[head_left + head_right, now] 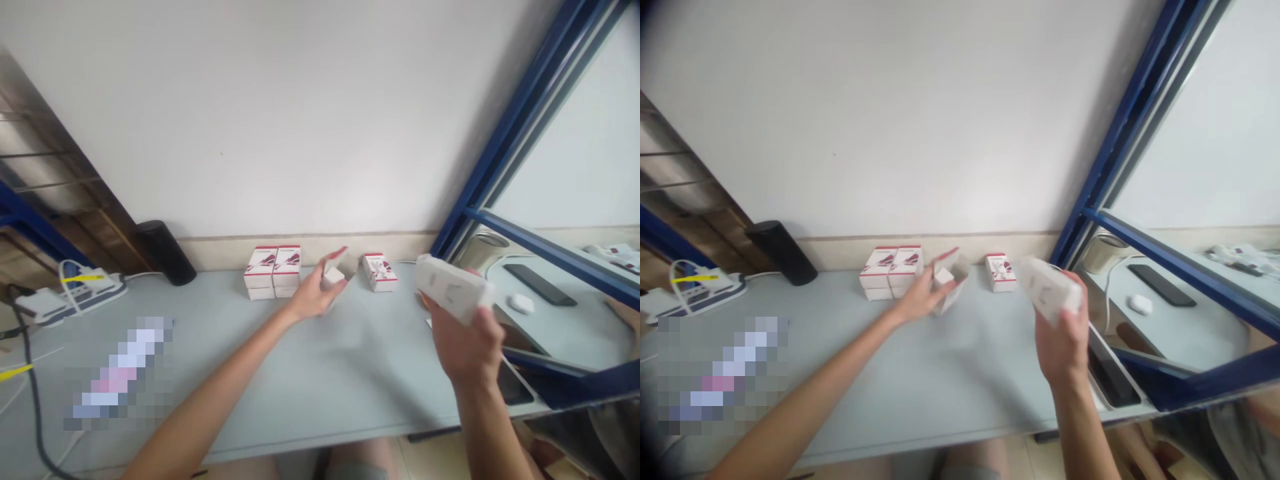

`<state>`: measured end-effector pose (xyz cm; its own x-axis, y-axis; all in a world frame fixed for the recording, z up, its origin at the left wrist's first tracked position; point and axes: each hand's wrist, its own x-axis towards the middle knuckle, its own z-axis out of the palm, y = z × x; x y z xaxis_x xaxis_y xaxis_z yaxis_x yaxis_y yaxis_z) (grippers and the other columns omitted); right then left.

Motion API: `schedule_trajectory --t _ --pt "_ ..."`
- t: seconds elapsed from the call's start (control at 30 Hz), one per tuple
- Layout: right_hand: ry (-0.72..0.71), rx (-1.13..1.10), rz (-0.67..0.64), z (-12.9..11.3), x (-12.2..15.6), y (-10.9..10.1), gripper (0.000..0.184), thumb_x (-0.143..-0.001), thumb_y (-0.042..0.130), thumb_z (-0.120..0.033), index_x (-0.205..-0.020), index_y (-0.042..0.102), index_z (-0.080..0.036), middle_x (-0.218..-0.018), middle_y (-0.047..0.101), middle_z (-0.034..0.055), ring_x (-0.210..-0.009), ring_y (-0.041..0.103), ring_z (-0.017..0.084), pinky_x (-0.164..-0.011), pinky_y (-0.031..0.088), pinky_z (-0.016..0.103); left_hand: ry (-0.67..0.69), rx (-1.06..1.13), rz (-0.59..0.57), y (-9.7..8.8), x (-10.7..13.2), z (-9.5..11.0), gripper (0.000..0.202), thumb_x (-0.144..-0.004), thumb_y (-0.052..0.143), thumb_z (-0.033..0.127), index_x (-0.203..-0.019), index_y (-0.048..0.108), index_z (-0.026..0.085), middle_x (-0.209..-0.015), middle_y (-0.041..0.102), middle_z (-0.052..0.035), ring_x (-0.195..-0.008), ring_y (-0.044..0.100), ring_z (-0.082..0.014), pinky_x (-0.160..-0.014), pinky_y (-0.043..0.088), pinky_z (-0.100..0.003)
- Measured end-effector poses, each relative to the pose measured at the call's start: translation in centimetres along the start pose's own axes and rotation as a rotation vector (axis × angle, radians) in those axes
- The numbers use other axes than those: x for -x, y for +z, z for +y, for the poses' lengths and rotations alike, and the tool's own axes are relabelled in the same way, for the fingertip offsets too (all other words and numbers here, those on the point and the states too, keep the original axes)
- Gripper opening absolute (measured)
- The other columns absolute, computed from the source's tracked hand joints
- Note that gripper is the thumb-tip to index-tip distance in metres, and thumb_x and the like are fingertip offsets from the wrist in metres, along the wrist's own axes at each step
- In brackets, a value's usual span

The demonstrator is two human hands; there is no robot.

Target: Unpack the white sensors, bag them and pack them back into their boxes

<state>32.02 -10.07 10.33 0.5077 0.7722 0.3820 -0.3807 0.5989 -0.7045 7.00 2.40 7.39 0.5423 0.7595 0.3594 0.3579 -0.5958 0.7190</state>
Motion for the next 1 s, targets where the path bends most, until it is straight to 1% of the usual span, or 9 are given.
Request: schedule_trajectory --t 0.1,0.17,0.27,0.33,0.47,0.57,0.67,0.87,1.0 --pt "-0.081 0.147 -0.316 2.1 -0.1 4.3 0.060 -0.075 0.087 -0.046 -0.124 0.056 -0.032 -0.148 0.059 0.0085 -0.142 0.053 0.032 -0.117 0.041 0.056 -0.077 0.280 0.169 -1.2 2.2 0.0 0.071 -0.105 0.049 0.054 -0.164 0.022 0.026 -0.157 0.051 -0.0123 -0.152 0.038 -0.0289 -0.126 0.030 -0.046" --pt "-0.091 0.225 -0.517 3.8 0.1 7.5 0.058 -0.077 0.086 -0.046 -0.123 0.053 -0.032 -0.154 0.054 0.0101 -0.142 0.052 0.032 -0.114 0.045 0.055 -0.118 0.372 0.201 -1.5 3.7 -0.3 0.077 -0.102 0.055 0.056 -0.164 0.020 0.027 -0.158 0.049 -0.0130 -0.152 0.039 -0.0310 -0.125 0.031 -0.048" --pt "-0.118 0.449 -0.634 6.1 0.7 11.0 0.052 -0.082 0.082 -0.042 -0.123 0.051 -0.031 -0.154 0.051 0.0116 -0.140 0.053 0.031 -0.112 0.047 0.054 -0.140 0.481 0.212 -1.9 5.8 -0.7 0.084 -0.095 0.063 0.060 -0.161 0.026 0.025 -0.152 0.056 -0.0158 -0.141 0.053 -0.0356 -0.119 0.040 -0.052" --pt "-0.219 0.647 -0.672 7.4 1.0 12.1 0.051 -0.081 0.083 -0.040 -0.122 0.053 -0.031 -0.155 0.048 0.0119 -0.142 0.049 0.033 -0.115 0.043 0.058 -0.146 0.514 0.236 -2.0 6.9 -1.1 0.088 -0.091 0.068 0.062 -0.160 0.029 0.024 -0.150 0.057 -0.0173 -0.138 0.055 -0.0378 -0.118 0.042 -0.054" --pt "-0.430 0.877 -0.741 9.0 1.2 11.7 0.051 -0.080 0.084 -0.040 -0.121 0.056 -0.031 -0.156 0.043 0.0125 -0.144 0.044 0.037 -0.115 0.040 0.062 -0.193 0.612 0.310 -2.0 8.0 -1.7 0.081 -0.096 0.060 0.061 -0.161 0.028 0.024 -0.150 0.057 -0.0173 -0.137 0.056 -0.0363 -0.114 0.044 -0.054" --pt "-0.398 0.903 -0.724 9.8 1.0 10.9 0.051 -0.082 0.082 -0.039 -0.123 0.054 -0.031 -0.156 0.041 0.0129 -0.146 0.042 0.037 -0.116 0.039 0.062 -0.249 0.811 0.249 -1.6 7.9 -1.6 0.070 -0.100 0.053 0.058 -0.159 0.029 0.028 -0.130 0.069 -0.0135 -0.105 0.072 -0.0296 -0.093 0.057 -0.047" --pt "-0.351 0.932 -0.715 10.4 0.8 10.2 0.049 -0.083 0.080 -0.035 -0.124 0.053 -0.031 -0.158 0.039 0.0118 -0.148 0.039 0.037 -0.118 0.037 0.063 -0.251 0.904 0.183 -1.3 7.7 -1.2 0.066 -0.102 0.052 0.056 -0.159 0.027 0.033 -0.122 0.072 -0.0100 -0.090 0.073 -0.0244 -0.084 0.058 -0.042" --pt "-0.282 0.908 -0.746 10.9 0.9 9.5 0.048 -0.085 0.077 -0.038 -0.126 0.053 -0.032 -0.160 0.036 0.0099 -0.149 0.036 0.037 -0.119 0.034 0.063 -0.252 0.747 0.161 -1.4 7.9 -0.6 0.070 -0.104 0.048 0.058 -0.161 0.020 0.029 -0.105 0.074 -0.0077 -0.096 0.072 -0.0272 -0.095 0.053 -0.047" --pt "-0.261 0.879 -0.726 11.2 1.5 9.4 0.045 -0.087 0.076 -0.040 -0.126 0.054 -0.033 -0.159 0.037 0.0084 -0.149 0.035 0.037 -0.118 0.034 0.061 -0.234 0.678 0.188 -1.5 7.8 -0.8 0.068 -0.104 0.046 0.060 -0.160 0.020 0.030 -0.132 0.068 -0.0115 -0.113 0.068 -0.0294 -0.101 0.049 -0.048"
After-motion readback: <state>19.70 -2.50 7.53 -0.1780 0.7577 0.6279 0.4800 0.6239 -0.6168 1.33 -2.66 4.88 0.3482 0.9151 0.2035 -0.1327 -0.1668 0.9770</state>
